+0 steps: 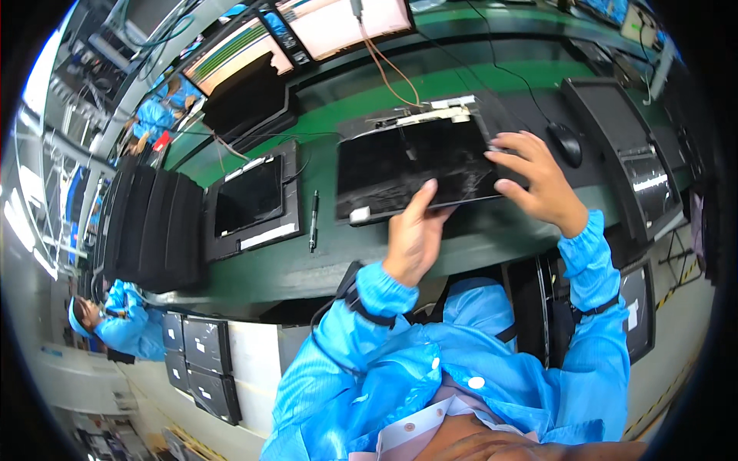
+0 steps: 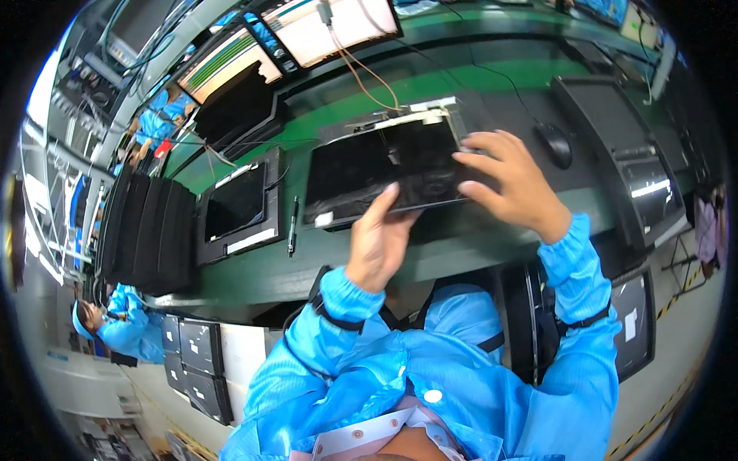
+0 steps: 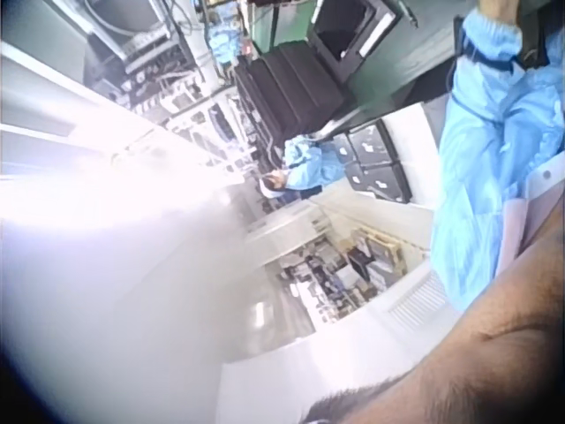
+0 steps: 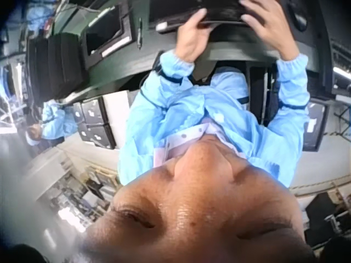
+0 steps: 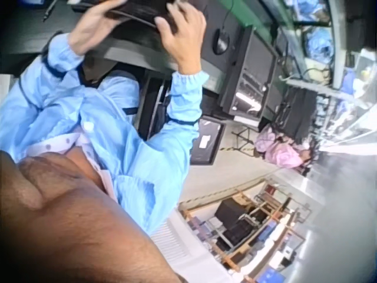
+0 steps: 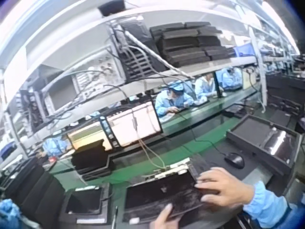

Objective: Inspecting, marking, and organizing electronic tablets on an assembly line.

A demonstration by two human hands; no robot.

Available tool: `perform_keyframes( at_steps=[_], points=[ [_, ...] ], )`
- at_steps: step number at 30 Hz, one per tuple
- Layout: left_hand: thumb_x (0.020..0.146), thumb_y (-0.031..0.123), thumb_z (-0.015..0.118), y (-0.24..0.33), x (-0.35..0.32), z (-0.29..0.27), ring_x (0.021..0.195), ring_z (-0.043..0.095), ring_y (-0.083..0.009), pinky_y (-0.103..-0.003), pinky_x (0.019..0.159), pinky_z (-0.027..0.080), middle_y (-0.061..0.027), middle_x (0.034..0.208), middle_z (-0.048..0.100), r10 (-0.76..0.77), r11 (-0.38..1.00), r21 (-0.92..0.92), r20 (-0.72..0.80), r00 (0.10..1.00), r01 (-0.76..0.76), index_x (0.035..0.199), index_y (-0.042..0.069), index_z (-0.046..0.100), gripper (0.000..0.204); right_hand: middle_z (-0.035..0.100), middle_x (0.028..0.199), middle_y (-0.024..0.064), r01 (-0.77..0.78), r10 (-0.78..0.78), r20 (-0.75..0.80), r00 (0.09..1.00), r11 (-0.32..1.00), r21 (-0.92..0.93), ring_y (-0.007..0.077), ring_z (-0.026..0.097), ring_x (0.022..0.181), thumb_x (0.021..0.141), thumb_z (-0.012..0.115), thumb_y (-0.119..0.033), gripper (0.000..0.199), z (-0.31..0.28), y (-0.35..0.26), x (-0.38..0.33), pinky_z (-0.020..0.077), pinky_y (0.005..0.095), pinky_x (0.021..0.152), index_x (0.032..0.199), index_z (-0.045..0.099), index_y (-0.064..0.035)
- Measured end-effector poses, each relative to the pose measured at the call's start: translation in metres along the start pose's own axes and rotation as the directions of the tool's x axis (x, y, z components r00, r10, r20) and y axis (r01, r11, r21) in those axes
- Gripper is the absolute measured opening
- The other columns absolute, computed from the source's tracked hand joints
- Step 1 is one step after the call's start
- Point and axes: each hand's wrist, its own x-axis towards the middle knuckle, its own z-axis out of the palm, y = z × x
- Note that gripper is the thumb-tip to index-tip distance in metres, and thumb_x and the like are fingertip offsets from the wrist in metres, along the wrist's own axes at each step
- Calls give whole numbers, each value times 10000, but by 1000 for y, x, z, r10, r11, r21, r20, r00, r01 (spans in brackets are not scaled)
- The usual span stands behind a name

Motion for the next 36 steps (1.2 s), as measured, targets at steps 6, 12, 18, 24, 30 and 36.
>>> perform_keyframes(
  at_steps=[6, 12, 18, 24, 30, 36],
  points=[
    [992, 131, 577, -26, 74, 25, 1159, 602, -266, -437, 1093, 459, -151, 1215, 633, -131, 987, -87, 41, 990, 134, 1197, -40, 586, 268, 571, 1353, 142, -108, 108, -19, 994, 994, 14, 359, 483, 1308, 842, 743, -259, 458, 7, 54, -15, 337, 486, 1128, 1258, 654, -88],
    [990, 79, 529, -29, 93, 11, 1208, 562, -314, -445, 1112, 455, -198, 1279, 564, -202, 958, -202, 34, 979, 204, 1226, -74, 522, 282, 629, 1266, 132, -58, 51, -62, 997, 993, -107, 322, 548, 1228, 862, 734, -251, 415, 27, 83, -15, 385, 474, 1079, 1226, 665, -64],
    [1006, 226, 497, 9, 68, 10, 1307, 485, -449, -481, 1129, 426, -351, 1413, 441, -639, 754, -132, 81, 765, 644, 1381, -175, 315, 579, 670, 1149, 124, -159, 160, -46, 986, 987, 22, 323, 616, 1109, 830, 763, -230, 404, 39, 80, -20, 489, 404, 956, 1185, 681, -55],
    [914, 269, 687, 32, 18, -21, 1277, 520, -376, -489, 1051, 434, -236, 1383, 524, 186, -397, 821, 509, 840, -410, 1335, -78, 504, 576, 633, 1211, 139, -231, 231, -2, 973, 973, -17, 328, 592, 1140, 829, 767, -250, 402, 40, 63, -20, 481, 408, 958, 1167, 686, -47],
    [895, 503, 660, 53, 21, -51, 1468, 268, -423, -546, 1213, 129, -310, 1527, 343, 30, -508, 783, 432, 901, -358, 1421, -66, 447, 804, 594, 1271, 176, -138, 165, 43, 985, 919, -369, 357, 545, 1200, 822, 767, -240, 391, 39, -1, 27, 421, 458, 1026, 1133, 685, -15],
    [925, 172, 656, 128, -20, -98, 1305, 514, -297, -388, 1120, 380, -150, 1373, 555, 809, 197, 896, 81, 582, -398, 1312, -18, 543, 445, 686, 1058, 134, 256, -249, -61, 967, 946, 200, 321, 644, 996, 816, 737, -163, 231, 146, -85, 142, 514, 432, 870, 999, 714, -24]
  ],
)
